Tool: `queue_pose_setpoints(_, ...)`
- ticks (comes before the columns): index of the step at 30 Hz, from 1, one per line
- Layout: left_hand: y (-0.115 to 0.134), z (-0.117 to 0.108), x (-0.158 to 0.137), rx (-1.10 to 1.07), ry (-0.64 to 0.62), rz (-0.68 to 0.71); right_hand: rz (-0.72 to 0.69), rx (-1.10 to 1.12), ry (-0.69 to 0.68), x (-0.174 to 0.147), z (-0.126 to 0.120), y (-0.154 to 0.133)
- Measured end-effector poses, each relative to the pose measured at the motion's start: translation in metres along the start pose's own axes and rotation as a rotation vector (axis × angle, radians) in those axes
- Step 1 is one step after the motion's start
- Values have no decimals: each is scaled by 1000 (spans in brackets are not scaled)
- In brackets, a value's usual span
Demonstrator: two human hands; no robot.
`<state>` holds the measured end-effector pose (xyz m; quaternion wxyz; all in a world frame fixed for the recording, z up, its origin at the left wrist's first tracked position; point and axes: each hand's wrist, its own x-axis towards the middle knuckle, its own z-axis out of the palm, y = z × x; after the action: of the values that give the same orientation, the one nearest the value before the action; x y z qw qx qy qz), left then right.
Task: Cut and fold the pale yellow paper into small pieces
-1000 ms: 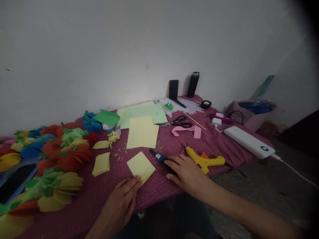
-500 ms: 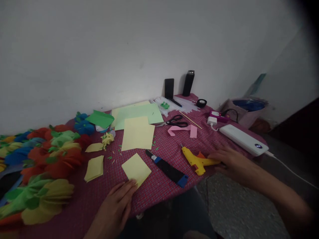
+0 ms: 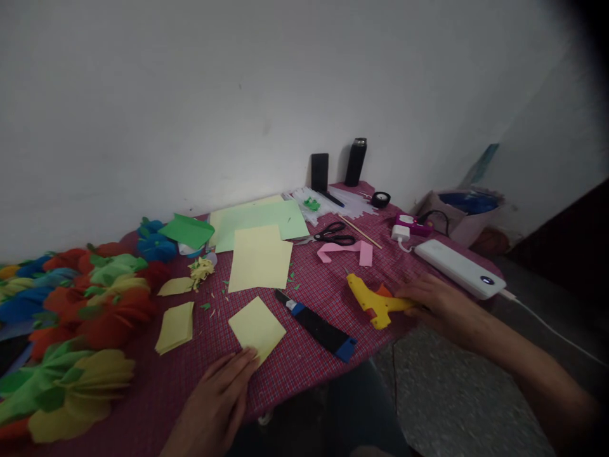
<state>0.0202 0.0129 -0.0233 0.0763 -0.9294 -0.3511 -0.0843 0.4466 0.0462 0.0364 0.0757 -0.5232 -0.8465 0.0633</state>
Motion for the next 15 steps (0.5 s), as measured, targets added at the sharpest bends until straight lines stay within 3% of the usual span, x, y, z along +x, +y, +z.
queue_pose_setpoints(6,0,0,1,1,15,7,13,-106,160,13,0,19)
queue_pose_setpoints(15,0,-1,3,6,76,8,23,-149,216,39,19,39)
